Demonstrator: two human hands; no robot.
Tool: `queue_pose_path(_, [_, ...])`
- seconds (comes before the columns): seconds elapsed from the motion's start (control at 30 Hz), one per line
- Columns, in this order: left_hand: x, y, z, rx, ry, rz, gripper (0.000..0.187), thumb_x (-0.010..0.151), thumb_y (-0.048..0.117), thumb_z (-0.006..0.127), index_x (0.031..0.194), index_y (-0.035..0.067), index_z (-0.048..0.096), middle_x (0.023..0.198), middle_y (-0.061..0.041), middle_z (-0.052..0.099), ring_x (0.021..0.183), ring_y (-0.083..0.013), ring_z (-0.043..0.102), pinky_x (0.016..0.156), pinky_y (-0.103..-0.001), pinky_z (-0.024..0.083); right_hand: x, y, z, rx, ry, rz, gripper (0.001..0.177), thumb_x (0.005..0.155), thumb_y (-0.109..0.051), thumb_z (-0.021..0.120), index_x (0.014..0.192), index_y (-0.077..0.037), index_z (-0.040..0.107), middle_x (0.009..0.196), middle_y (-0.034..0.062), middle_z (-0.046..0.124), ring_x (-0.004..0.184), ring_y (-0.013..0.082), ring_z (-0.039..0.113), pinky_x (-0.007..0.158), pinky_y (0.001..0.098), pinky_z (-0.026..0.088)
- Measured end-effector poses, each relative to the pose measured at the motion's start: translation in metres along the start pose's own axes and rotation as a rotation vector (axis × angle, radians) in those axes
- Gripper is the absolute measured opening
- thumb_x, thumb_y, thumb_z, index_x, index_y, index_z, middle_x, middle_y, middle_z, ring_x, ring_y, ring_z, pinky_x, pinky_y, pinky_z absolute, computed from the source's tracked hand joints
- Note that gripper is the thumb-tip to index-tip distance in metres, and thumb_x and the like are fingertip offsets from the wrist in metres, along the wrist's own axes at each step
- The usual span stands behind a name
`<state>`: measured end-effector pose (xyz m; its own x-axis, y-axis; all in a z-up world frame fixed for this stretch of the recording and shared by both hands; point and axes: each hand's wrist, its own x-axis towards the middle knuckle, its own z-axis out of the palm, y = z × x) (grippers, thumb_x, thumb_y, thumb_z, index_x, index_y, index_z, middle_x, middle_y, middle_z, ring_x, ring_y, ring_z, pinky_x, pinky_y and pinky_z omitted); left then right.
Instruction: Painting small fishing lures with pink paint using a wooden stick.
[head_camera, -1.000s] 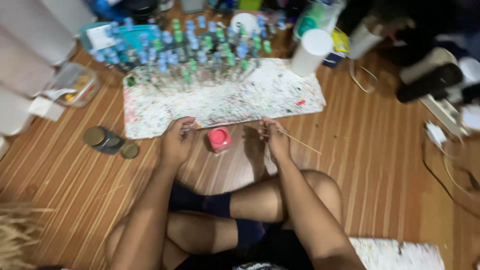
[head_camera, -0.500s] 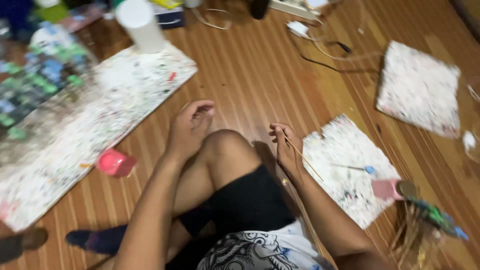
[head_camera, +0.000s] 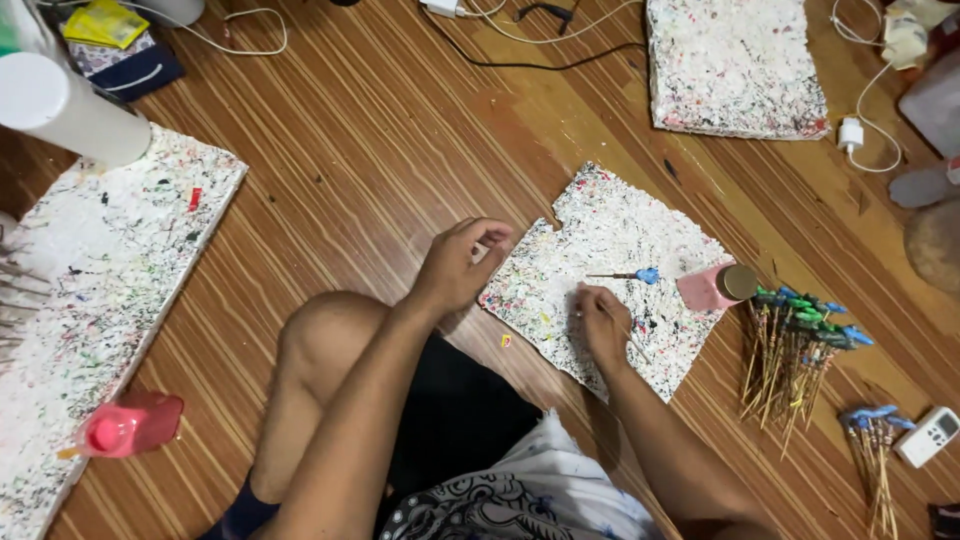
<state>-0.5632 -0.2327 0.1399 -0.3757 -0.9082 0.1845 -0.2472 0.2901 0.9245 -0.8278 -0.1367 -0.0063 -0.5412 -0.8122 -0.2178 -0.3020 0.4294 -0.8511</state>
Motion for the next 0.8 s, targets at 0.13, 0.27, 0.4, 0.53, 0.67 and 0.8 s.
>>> queue_pose_path(0.13, [-0.001,-0.03,0.005,0.009,0.002,-0.037,0.022,0.093,0.016,0.07,0.114,0.011,0.073,0.098,-0.014,0.074,0.094,-0.0304,0.074,0.079,-0.038,0.057,0.019,0.025,-0.006,0.086,0.194,0.04,0.018,0.09,-0.026,0.084,0.092,-0.014,0.071,0.082,0.005,0.073,0.084,0.015,0.065,0.084,0.0321,0.05])
queue_pose_path(0.27, [-0.002,-0.036,0.001,0.032,0.021,-0.075,0.021,0.091,0.016,0.071,0.112,0.013,0.074,0.095,-0.013,0.074,0.093,-0.0291,0.074,0.077,-0.036,0.058,0.004,-0.021,-0.006,0.509,0.181,0.052,0.018,0.093,-0.01,0.072,0.106,-0.005,0.06,0.086,0.0022,0.062,0.084,0.0111,0.061,0.085,0.0262,0.057])
queue_pose_path(0.4, [-0.002,-0.036,0.0,0.041,0.017,-0.061,0.02,0.092,0.016,0.07,0.111,0.013,0.075,0.094,-0.014,0.073,0.092,-0.0305,0.074,0.075,-0.037,0.059,-0.026,-0.087,0.001,0.861,0.196,0.121,0.011,0.099,-0.002,0.059,0.107,0.002,0.066,0.087,-0.0025,0.058,0.084,0.004,0.065,0.085,0.0074,0.059])
queue_pose_path(0.53, [-0.004,-0.033,-0.003,0.051,0.033,-0.054,0.02,0.092,0.016,0.071,0.111,0.013,0.075,0.094,-0.011,0.074,0.093,-0.028,0.075,0.075,-0.035,0.059,0.011,-0.001,0.012,0.192,0.227,-0.243,0.015,0.107,-0.009,0.061,0.113,-0.005,0.074,0.1,0.0099,0.063,0.099,0.0183,0.068,0.093,0.0318,0.055])
queue_pose_path(0.67, [-0.007,-0.023,-0.018,0.065,0.097,-0.035,0.022,0.092,0.014,0.071,0.113,0.014,0.075,0.097,-0.011,0.074,0.095,-0.0289,0.074,0.079,-0.037,0.059,0.032,0.022,0.016,-0.062,0.213,-0.527,0.02,0.109,-0.017,0.057,0.106,-0.014,0.076,0.105,0.0069,0.072,0.11,0.0266,0.069,0.102,0.0395,0.051])
queue_pose_path(0.8, [-0.02,-0.008,-0.054,0.1,0.19,-0.019,0.023,0.092,0.012,0.071,0.115,0.014,0.074,0.099,-0.011,0.073,0.098,-0.0296,0.074,0.082,-0.039,0.058,0.021,-0.041,0.027,-0.119,0.161,-0.662,0.02,0.109,-0.023,0.059,0.103,-0.018,0.077,0.104,0.0009,0.074,0.11,0.0233,0.07,0.1,0.0362,0.051])
